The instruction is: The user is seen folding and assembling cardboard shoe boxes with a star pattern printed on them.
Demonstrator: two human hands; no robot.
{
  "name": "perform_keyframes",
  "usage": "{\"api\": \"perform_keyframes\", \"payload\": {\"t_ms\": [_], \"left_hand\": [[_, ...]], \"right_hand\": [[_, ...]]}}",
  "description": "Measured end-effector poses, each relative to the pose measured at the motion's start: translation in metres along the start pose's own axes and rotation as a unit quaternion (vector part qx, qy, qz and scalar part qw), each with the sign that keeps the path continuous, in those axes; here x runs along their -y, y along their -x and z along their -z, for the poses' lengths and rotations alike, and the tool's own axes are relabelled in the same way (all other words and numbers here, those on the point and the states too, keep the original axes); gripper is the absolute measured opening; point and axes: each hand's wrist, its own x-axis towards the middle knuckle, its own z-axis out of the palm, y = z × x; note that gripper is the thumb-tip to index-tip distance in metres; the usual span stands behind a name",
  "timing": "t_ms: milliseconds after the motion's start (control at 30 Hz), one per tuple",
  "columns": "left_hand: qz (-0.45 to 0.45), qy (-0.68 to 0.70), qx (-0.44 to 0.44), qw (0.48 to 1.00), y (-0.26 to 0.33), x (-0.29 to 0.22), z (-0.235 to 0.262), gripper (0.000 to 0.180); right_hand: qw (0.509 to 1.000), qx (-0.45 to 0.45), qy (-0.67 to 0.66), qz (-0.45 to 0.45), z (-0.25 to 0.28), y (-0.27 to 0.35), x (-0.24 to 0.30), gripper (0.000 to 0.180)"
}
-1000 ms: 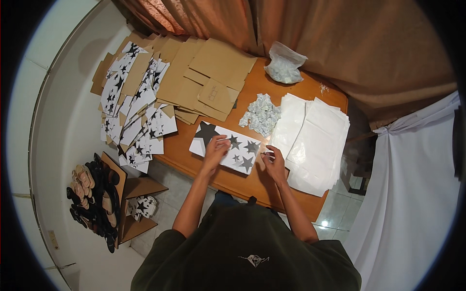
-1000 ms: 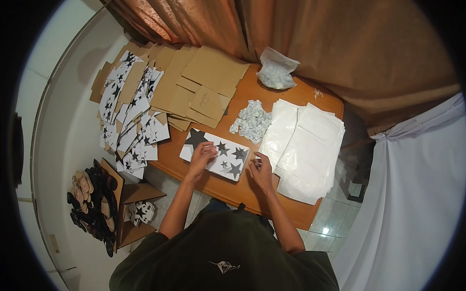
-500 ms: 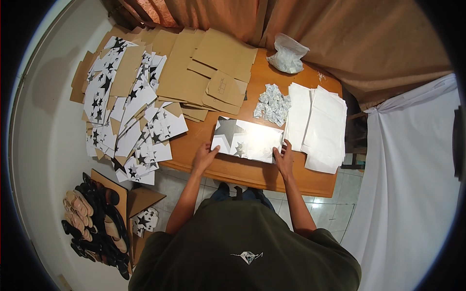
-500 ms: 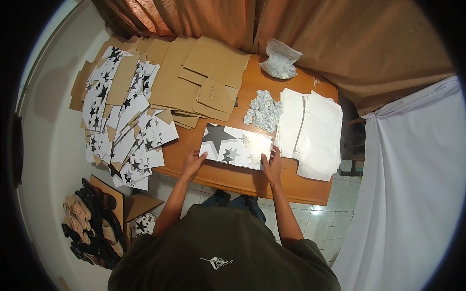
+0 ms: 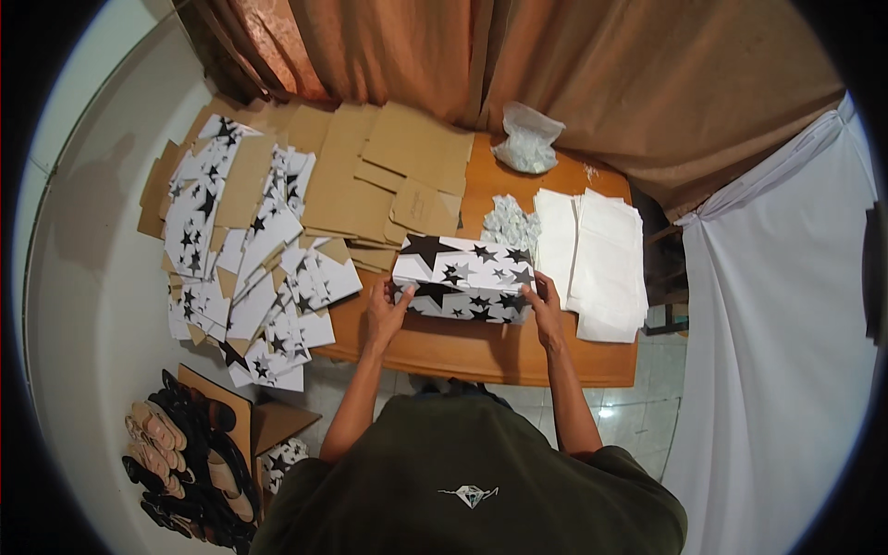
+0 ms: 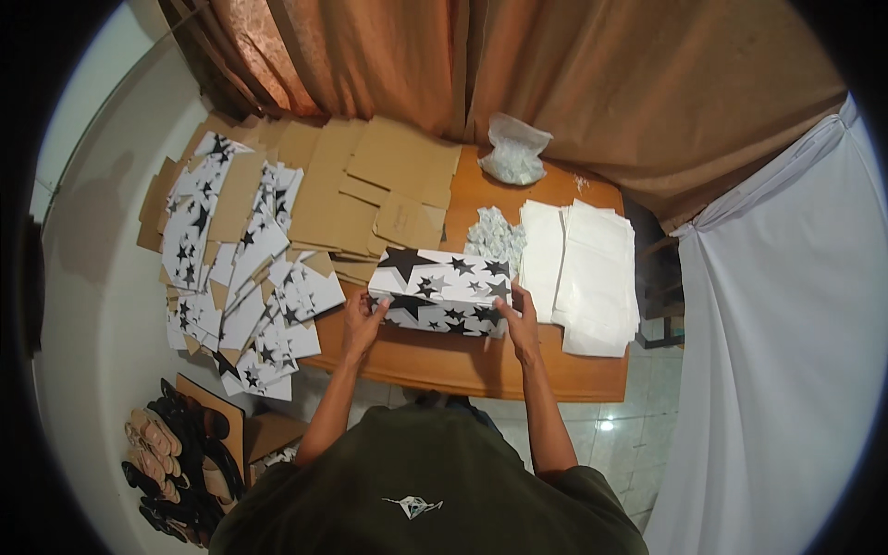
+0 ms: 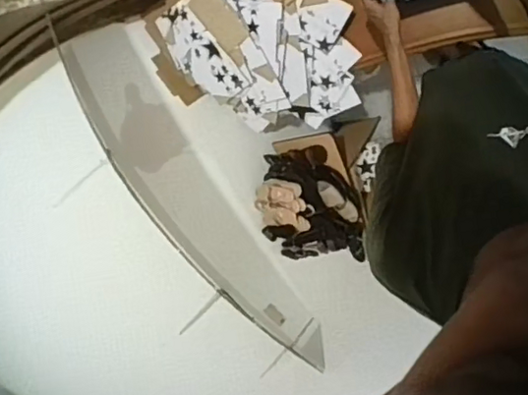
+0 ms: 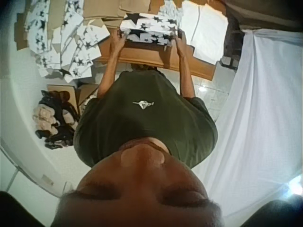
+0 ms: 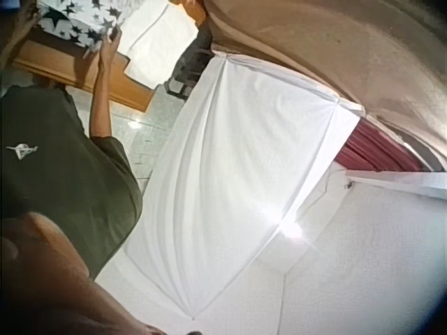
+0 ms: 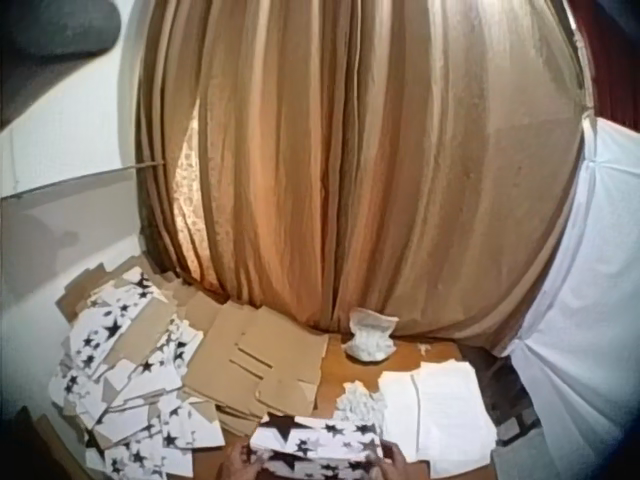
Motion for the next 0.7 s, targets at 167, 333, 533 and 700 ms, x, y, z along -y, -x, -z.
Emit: {"api": "perform_keyframes", "payload": {"t_ms": [167,333,533,700], "left_hand": [[0.003,0.081,-0.023,0.996,-0.005,0.02,0.004,0.058],[0.231,0.189,-0.039,0.954,0.015,-0.078,-0.007,0.101],[0.22,0.3,-0.053,0.926,0.012,-0.093,-0.012,0.122],[0.196,0.255,-0.106,0.941,0.019,-0.092,-0.019,0.109]], "right_hand": [[0.993,0.06,0.025,0.101,-0.012,0.004,0.004,0.064],[0.994,0.068,0.008,0.088,-0.014,0.016,0.013,0.068],[0.982,0.072,0.048,0.166,-0.019,0.034,0.019,0.088],[0.975,0.073,0.116,0.174,-0.015,0.037,0.026,0.087]]}}
